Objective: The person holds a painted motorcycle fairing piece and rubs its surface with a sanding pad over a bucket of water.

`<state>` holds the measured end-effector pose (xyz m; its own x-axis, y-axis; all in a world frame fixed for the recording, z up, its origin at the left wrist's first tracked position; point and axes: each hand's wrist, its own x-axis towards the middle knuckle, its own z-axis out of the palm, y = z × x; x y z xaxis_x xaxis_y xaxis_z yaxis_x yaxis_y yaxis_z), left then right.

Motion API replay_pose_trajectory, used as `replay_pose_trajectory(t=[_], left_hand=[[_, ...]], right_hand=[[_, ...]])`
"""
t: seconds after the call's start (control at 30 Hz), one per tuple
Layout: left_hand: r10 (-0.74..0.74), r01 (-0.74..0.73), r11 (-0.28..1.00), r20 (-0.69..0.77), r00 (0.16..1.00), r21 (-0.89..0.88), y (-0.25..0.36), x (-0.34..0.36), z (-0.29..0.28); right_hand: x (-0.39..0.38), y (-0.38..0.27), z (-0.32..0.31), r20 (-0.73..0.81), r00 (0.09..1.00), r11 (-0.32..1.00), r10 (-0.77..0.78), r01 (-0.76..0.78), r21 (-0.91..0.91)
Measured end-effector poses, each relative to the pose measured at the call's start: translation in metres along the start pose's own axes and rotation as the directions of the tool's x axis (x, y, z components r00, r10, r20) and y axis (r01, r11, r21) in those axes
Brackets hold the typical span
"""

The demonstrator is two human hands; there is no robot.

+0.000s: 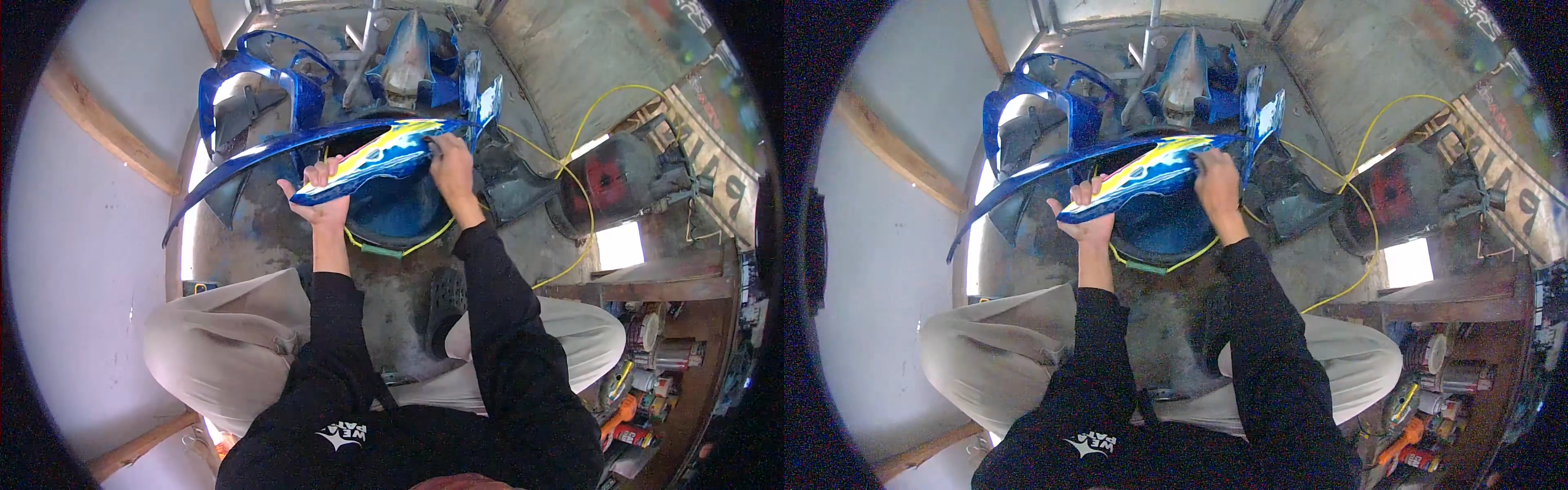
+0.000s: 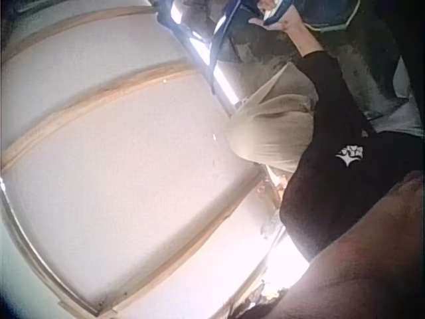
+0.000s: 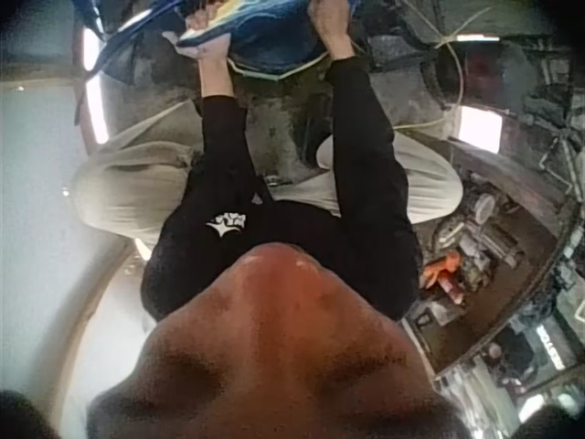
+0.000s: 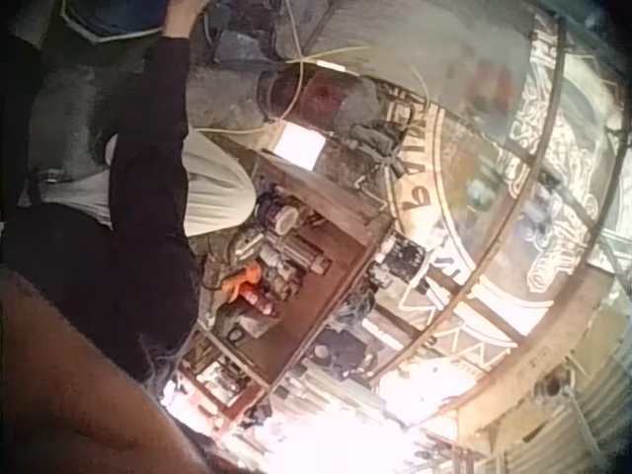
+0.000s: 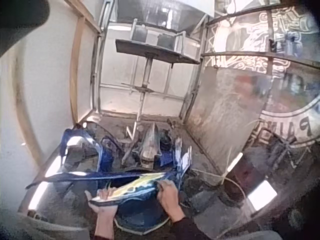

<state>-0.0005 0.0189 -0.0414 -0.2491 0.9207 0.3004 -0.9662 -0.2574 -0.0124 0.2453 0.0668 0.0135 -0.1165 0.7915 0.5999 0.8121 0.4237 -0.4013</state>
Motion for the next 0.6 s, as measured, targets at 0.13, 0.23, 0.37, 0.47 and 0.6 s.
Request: replay_pose_trajectory(t=[0.13, 0.23, 0.37, 0.47, 0.6], left_hand=[[0.018, -0.019, 0.999, -0.044, 0.999, -0.026, 0.011, -0.002, -0.006], [0.031, -0.032, 0.999, -0.034, 0.999, -0.020, 0.014, -0.005, -0.006], [0.012, -0.012, 1.000, 0.032, 0.999, -0.002, 0.002, 0.001, -0.004], [0.008, -0.008, 1.000, -0.011, 1.000, -0.013, 0.001, 0.001, -0.003], [0.040, -0.040, 0.999, -0.053, 0.998, 0.007, 0.013, -0.001, -0.005]], right_hand=[[-0.029, -0.076, 0.013, 0.023, 0.947, 0.916, -0.320, 0.303, 0.263], [-0.025, -0.074, 0.006, 0.029, 0.921, 0.899, -0.388, 0.371, 0.234], [-0.015, 0.002, -0.003, -0.042, 0.998, 0.983, -0.050, 0.042, -0.176], [-0.023, -0.017, 0.012, -0.013, 0.997, 0.997, -0.079, 0.079, -0.013], [-0.038, -0.094, 0.013, 0.043, 0.943, 0.926, -0.331, 0.316, 0.207]])
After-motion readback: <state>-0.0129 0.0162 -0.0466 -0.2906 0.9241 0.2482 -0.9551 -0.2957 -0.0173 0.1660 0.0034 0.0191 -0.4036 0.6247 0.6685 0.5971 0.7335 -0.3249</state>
